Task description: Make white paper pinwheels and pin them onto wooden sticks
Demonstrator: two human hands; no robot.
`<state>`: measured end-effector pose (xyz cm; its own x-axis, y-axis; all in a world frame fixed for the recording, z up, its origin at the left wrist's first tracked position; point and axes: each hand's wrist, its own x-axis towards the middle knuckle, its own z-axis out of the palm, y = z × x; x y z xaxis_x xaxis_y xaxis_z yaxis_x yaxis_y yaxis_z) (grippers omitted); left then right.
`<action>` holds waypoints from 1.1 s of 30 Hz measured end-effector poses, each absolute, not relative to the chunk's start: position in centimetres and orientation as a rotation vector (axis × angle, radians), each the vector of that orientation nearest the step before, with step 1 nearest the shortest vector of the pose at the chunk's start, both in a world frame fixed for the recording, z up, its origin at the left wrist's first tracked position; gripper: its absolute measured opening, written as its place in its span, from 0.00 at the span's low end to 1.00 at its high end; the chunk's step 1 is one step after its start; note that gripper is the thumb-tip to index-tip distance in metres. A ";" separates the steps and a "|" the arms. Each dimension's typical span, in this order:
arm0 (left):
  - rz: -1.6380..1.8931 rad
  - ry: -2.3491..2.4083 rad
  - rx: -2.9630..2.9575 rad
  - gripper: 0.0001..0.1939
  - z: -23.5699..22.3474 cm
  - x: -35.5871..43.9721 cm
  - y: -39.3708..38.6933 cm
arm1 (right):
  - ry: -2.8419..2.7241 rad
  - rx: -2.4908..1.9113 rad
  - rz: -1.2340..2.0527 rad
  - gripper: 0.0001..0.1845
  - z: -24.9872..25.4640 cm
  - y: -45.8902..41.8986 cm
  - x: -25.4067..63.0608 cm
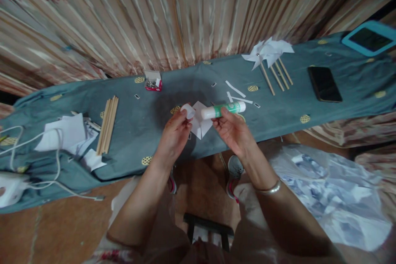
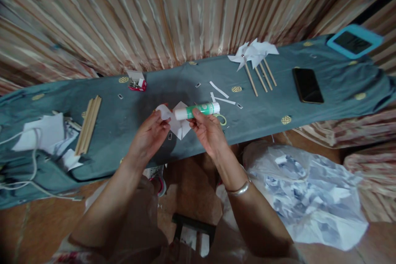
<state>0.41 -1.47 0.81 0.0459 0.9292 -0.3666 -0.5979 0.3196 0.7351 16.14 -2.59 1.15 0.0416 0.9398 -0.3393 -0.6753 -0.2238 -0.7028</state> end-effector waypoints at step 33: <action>1.287 1.012 0.785 0.17 0.1 0.9 -2.6 | -0.569 -1.034 1.411 0.12 0.8 -2.6 15.8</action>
